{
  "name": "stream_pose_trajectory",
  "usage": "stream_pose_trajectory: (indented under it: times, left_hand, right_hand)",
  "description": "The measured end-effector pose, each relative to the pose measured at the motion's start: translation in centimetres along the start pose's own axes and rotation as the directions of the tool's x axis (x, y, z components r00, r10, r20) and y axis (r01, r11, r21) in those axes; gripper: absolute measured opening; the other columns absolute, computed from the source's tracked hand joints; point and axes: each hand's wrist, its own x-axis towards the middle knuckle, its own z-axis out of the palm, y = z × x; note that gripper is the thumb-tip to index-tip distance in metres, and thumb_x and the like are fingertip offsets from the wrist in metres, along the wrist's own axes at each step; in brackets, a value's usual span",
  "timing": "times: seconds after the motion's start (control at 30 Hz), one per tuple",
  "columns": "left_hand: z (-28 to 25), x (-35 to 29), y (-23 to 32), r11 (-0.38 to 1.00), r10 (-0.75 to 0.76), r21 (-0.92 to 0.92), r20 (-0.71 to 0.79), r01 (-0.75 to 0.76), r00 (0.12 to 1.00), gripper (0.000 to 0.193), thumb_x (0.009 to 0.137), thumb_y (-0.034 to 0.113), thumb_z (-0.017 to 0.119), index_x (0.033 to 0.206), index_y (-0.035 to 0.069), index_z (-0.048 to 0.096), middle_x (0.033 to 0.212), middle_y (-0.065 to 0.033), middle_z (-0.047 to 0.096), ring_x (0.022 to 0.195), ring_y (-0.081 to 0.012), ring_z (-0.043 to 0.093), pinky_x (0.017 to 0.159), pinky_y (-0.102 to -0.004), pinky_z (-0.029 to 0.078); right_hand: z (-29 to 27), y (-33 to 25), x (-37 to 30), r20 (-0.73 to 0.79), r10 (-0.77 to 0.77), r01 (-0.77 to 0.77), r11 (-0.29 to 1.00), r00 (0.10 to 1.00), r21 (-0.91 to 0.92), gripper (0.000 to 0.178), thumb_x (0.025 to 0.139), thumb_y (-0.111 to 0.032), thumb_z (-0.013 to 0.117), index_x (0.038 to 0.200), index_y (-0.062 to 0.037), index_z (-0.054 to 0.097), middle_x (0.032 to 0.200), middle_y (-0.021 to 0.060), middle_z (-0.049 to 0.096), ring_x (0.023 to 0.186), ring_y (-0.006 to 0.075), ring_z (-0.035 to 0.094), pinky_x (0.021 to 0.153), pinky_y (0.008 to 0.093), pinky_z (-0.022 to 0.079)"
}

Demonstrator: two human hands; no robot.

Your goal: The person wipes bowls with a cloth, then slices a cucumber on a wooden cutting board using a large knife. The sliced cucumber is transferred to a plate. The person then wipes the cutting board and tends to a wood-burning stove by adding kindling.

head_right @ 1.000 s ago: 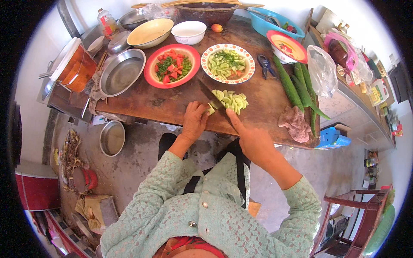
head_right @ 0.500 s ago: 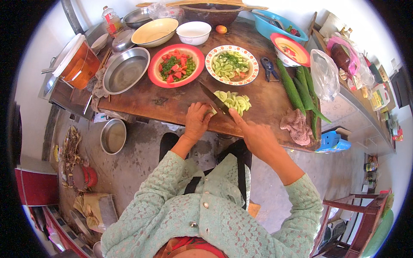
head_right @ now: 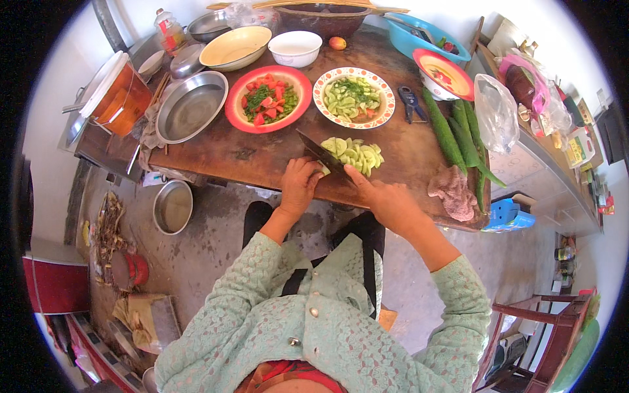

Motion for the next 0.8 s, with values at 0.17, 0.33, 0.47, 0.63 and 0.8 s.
stream_pose_trajectory:
  times: [0.17,0.33,0.47,0.63,0.8]
  left_hand:
    - [-0.1,-0.2,-0.1,1.0,-0.021,0.007,-0.009,0.021,1.0,0.022,0.074,0.005,0.069,0.095,0.008,0.063,0.095,-0.0078,0.058,0.09,-0.0307,0.054,0.077,-0.0398,0.047]
    - [-0.3,-0.1,0.1,1.0,0.007,-0.014,-0.027,-0.008,1.0,0.021,0.073,0.002,0.068,0.092,0.007,0.061,0.093,-0.0076,0.058,0.088,-0.0311,0.054,0.075,-0.0402,0.047]
    - [-0.3,0.0,0.1,1.0,0.008,-0.008,-0.02,-0.009,1.0,0.021,0.073,0.002,0.068,0.092,0.008,0.061,0.091,-0.0067,0.058,0.088,-0.0309,0.054,0.075,-0.0404,0.046]
    - [-0.4,-0.1,0.3,0.998,-0.003,0.06,-0.014,0.004,1.0,0.02,0.075,0.004,0.067,0.093,0.009,0.062,0.092,-0.0058,0.058,0.089,-0.0296,0.053,0.078,-0.0398,0.044]
    - [-0.3,-0.1,-0.1,0.999,0.011,0.046,-0.029,-0.009,1.0,0.02,0.076,0.004,0.066,0.094,0.009,0.063,0.094,-0.0061,0.058,0.089,-0.0297,0.053,0.078,-0.0401,0.043]
  right_hand:
    - [-1.6,-0.8,-0.6,-0.018,0.002,-0.001,1.0,1.0,0.029,0.086,0.081,-0.002,0.057,0.154,-0.0253,0.019,0.081,0.0126,0.064,0.069,0.0352,0.064,0.061,0.049,0.05]
    - [-1.1,-1.9,-1.3,-0.102,-0.088,0.084,0.996,0.991,-0.034,0.082,0.081,-0.001,0.058,0.152,-0.0193,0.023,0.08,0.0139,0.064,0.067,0.0338,0.064,0.056,0.0463,0.047]
    - [-0.1,-1.6,-0.4,-0.076,-0.074,0.075,0.997,0.994,0.015,0.083,0.08,-0.001,0.058,0.152,-0.0199,0.023,0.079,0.015,0.064,0.066,0.0346,0.063,0.056,0.0477,0.047]
    - [0.4,-1.1,0.9,0.013,0.033,-0.034,0.994,0.999,0.103,0.084,0.081,-0.001,0.055,0.153,-0.0236,0.018,0.082,0.0153,0.064,0.073,0.037,0.065,0.061,0.0492,0.05]
    - [0.4,-2.0,1.9,-0.021,-0.002,0.004,0.997,1.0,0.081,0.084,0.081,-0.002,0.056,0.153,-0.0235,0.019,0.083,0.017,0.066,0.072,0.0381,0.065,0.06,0.0492,0.05]
